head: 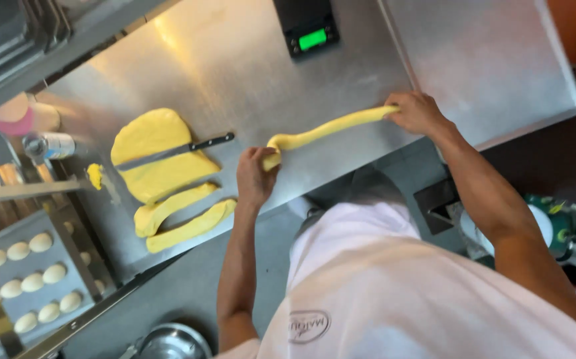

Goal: Preparing and portioning dough on a workbench by cutting it into strips, rolling it into ropes, and pinching off small balls for baking.

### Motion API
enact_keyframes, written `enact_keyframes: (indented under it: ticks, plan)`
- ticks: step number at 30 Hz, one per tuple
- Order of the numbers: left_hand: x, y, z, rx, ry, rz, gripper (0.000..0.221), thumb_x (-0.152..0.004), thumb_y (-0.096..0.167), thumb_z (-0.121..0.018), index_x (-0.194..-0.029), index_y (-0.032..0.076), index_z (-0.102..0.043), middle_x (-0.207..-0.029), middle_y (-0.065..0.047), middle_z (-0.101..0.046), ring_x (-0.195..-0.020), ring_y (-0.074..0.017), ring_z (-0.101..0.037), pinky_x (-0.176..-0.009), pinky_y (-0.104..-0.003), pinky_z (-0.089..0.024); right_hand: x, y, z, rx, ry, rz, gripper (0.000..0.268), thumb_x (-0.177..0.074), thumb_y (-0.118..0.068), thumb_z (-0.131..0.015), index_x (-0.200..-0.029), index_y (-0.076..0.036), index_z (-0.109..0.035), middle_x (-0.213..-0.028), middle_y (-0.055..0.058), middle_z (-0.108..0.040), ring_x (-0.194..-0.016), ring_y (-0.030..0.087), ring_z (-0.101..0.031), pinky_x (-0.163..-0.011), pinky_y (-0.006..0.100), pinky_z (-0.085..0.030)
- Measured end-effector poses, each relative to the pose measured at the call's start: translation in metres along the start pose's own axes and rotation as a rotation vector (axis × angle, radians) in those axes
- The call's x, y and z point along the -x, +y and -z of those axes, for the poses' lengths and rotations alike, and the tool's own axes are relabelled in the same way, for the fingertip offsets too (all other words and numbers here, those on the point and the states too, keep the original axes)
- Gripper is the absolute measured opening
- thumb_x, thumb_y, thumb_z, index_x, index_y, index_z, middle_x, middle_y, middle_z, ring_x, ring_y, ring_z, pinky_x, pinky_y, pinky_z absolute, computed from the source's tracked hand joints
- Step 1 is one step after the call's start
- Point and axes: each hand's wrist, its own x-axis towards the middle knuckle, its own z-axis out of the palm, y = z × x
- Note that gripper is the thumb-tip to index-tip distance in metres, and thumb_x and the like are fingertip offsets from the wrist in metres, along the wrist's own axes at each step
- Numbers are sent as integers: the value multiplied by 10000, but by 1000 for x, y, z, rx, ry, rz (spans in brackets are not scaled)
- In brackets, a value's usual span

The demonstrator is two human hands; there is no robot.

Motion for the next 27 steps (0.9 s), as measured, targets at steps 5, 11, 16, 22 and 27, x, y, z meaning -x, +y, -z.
enact_keyframes:
  ticks: [5,11,16,22,27]
  plan:
    - [-12,105,94,102,137,-348,327,-677,164,-711,-975,183,-579,-894,2,-480,-816,-178,-481,-679,-258,-439,48,-68,158,-126,279,436,176,-744,-28,-689,-911,-39,-635,-805,103,-595,-762,276,-502,-734,353,-374]
    - [-5,47,-48,-73,76,-162,536,-598,189,-727,-1074,110,-496,-1000,-112,-412,-836,-250,-458,-680,-337,-380,54,-21,192,-435,329,299,118,-894,38,-606,-996,93,-583,-937,175,-582,-786,187,-528,-658,246,-402]
    - [1,93,-95,-193,178,-28,474,-859,267,-351,-1247,-5,-324,-1260,-194,-363,-1169,-393,-310,-986,-514,-193,20,2,147,-527,145,51,69,-810,-60,-585,-870,-49,-617,-806,37,-600,-684,90,-497,-592,187,-370]
    - [-120,13,-92,-302,213,247,586,-868,502,-244,-1359,261,-34,-1401,-136,104,-1265,-450,56,-859,-714,-10,17,-8,145,-267,147,11,127,-803,-109,-551,-877,-33,-621,-867,42,-604,-763,164,-549,-690,266,-405]
    - [-131,21,-73,-421,76,-159,582,-866,410,-352,-1337,99,-212,-1390,-158,-90,-1276,-370,-63,-957,-613,-101,35,-12,123,-231,141,-33,128,-775,-120,-566,-875,-64,-622,-841,42,-606,-746,169,-557,-691,264,-404]
